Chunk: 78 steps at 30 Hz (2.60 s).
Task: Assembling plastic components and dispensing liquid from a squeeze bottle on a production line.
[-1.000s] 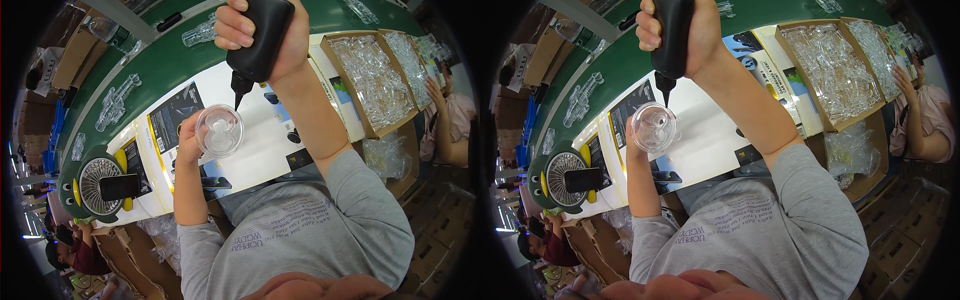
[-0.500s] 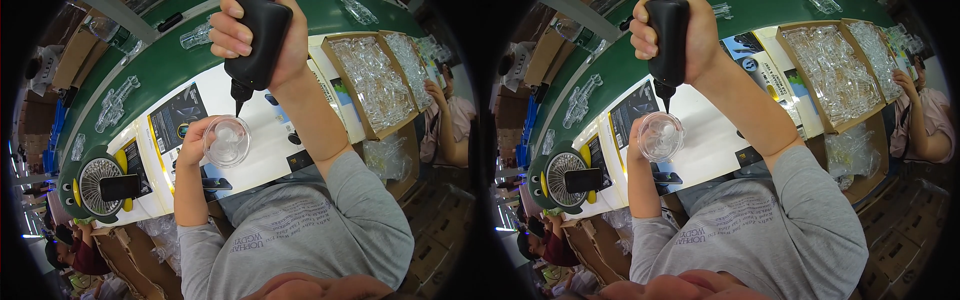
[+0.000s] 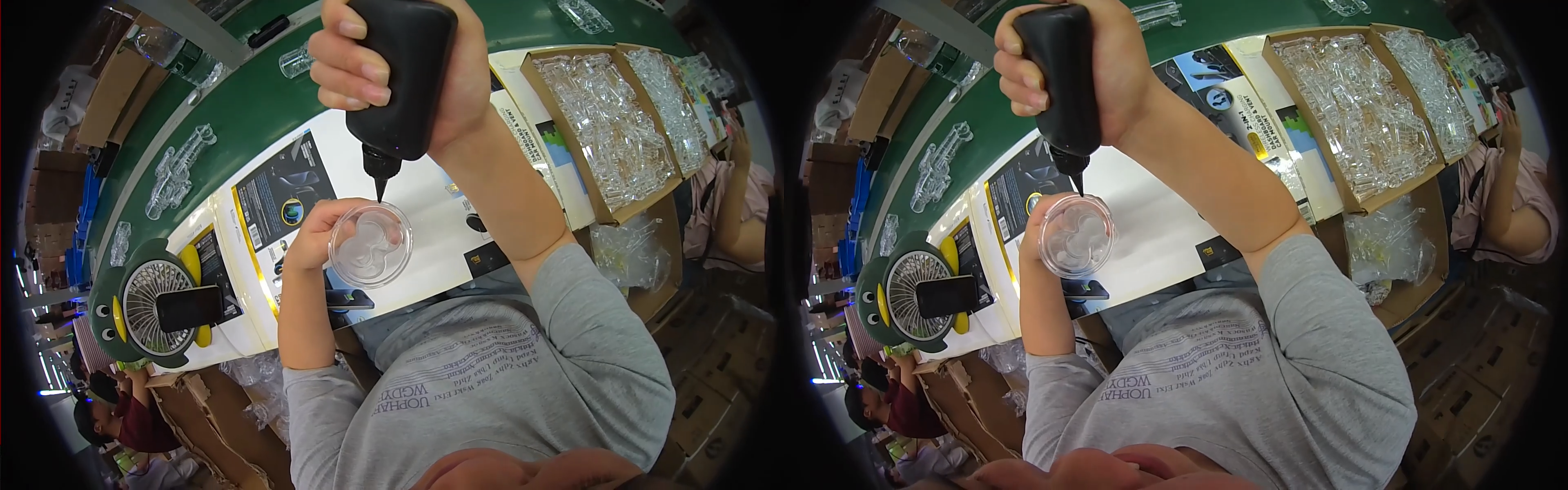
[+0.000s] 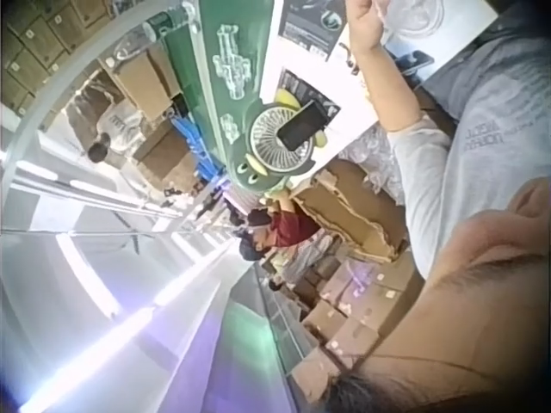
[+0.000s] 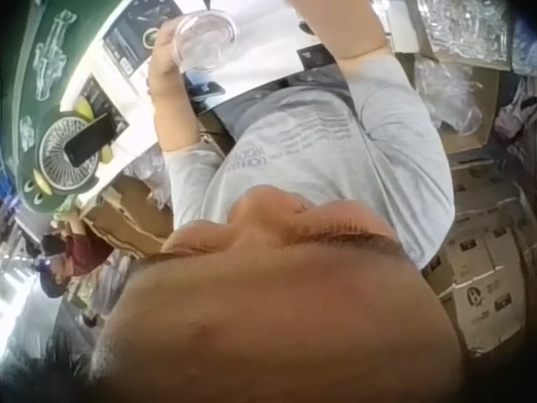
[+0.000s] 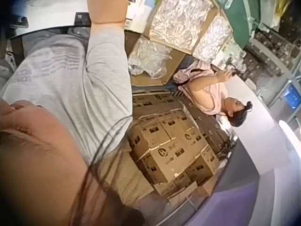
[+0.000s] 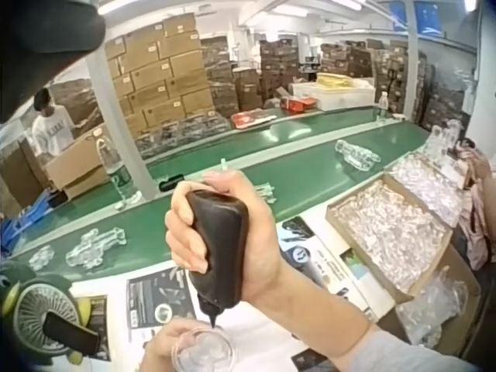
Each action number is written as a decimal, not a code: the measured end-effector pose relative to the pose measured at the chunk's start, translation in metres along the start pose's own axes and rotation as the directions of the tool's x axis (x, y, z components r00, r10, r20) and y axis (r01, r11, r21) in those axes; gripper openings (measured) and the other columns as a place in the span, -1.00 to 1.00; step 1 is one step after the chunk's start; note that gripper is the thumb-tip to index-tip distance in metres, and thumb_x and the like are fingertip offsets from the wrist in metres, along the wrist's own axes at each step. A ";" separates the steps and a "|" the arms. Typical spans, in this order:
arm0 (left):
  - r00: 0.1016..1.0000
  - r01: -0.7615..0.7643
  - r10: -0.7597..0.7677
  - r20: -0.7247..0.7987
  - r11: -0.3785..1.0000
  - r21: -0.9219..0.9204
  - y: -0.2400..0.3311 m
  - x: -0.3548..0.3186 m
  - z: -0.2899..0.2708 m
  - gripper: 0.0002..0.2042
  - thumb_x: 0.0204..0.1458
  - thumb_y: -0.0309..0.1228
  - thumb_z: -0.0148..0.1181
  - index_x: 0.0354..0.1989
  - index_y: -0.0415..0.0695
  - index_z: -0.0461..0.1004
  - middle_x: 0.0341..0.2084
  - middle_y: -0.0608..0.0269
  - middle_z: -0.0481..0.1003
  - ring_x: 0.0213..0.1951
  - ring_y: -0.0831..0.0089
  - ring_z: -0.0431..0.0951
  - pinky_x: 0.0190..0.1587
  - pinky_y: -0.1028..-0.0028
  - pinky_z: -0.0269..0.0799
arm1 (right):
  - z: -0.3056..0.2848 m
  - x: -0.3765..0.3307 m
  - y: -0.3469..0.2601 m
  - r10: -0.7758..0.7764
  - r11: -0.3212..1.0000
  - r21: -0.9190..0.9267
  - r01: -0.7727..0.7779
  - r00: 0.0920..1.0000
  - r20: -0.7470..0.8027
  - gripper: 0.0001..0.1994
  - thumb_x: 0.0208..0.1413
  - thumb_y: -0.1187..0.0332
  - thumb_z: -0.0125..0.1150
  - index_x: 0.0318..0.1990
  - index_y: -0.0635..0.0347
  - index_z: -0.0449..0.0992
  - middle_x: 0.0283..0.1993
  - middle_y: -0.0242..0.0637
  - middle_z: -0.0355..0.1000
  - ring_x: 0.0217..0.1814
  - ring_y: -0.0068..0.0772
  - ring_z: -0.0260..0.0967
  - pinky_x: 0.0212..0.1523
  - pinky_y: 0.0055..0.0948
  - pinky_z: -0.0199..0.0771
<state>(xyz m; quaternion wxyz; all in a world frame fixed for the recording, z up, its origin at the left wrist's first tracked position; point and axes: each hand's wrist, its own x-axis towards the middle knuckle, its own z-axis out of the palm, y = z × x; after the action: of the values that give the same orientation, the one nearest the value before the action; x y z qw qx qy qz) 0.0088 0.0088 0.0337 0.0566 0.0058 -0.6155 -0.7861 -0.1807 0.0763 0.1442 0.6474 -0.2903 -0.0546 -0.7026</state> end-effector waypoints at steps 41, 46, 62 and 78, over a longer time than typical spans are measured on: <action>0.978 -0.208 0.188 -0.093 0.927 -0.313 -0.023 -0.002 -0.039 -0.64 0.06 -0.28 0.04 -0.16 -0.38 0.42 -0.34 0.01 0.50 -0.31 0.25 0.53 -0.20 0.33 0.43 | -0.020 -0.008 -0.023 -0.273 0.220 -0.936 0.274 0.939 0.211 -0.67 -0.01 0.23 0.16 -0.23 0.22 0.20 -0.33 -0.32 0.08 -0.30 -0.54 0.04 -0.17 -0.59 0.12; 0.935 -0.343 0.246 -0.254 0.809 -0.478 -0.024 0.008 -0.059 -0.65 0.00 -0.40 0.03 -0.05 -0.33 0.35 -0.29 0.03 0.46 -0.26 0.26 0.49 -0.19 0.33 0.42 | -0.019 -0.009 -0.004 -0.295 -0.426 -0.901 -0.086 0.954 0.048 -0.65 -0.18 0.61 0.14 -0.20 0.16 0.23 -0.31 -0.39 0.11 -0.29 -0.54 0.08 -0.19 -0.66 0.09; 0.865 -0.425 0.157 -0.477 0.733 -0.530 -0.044 0.028 -0.088 -0.63 0.14 -0.32 -0.14 0.08 -0.25 0.25 -0.09 0.02 0.39 -0.08 0.24 0.41 -0.03 0.28 0.34 | -0.126 -0.068 -0.047 0.527 -0.780 -0.372 0.503 0.849 0.041 -0.82 -0.07 0.49 -0.01 -0.25 0.12 0.35 0.06 -0.26 0.28 0.28 -0.15 0.05 0.31 -0.09 -0.03; 0.806 -0.510 0.272 -0.526 0.771 -0.382 -0.035 0.018 -0.055 -0.56 -0.02 -0.44 0.16 0.05 -0.26 0.24 -0.08 0.15 0.36 0.00 0.27 0.36 0.06 0.32 0.28 | -0.083 -0.085 0.033 0.125 -0.467 -0.883 -0.054 0.984 -0.126 -0.32 -0.13 0.12 0.28 0.18 0.09 0.17 0.22 -0.10 0.12 0.26 -0.12 0.07 0.23 -0.27 0.05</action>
<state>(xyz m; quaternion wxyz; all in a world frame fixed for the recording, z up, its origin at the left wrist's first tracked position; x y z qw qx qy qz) -0.0079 -0.0375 -0.0121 0.3609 0.0366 -0.3443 -0.8660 -0.1780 0.1084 0.0254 0.1463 -0.7207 0.5822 -0.3468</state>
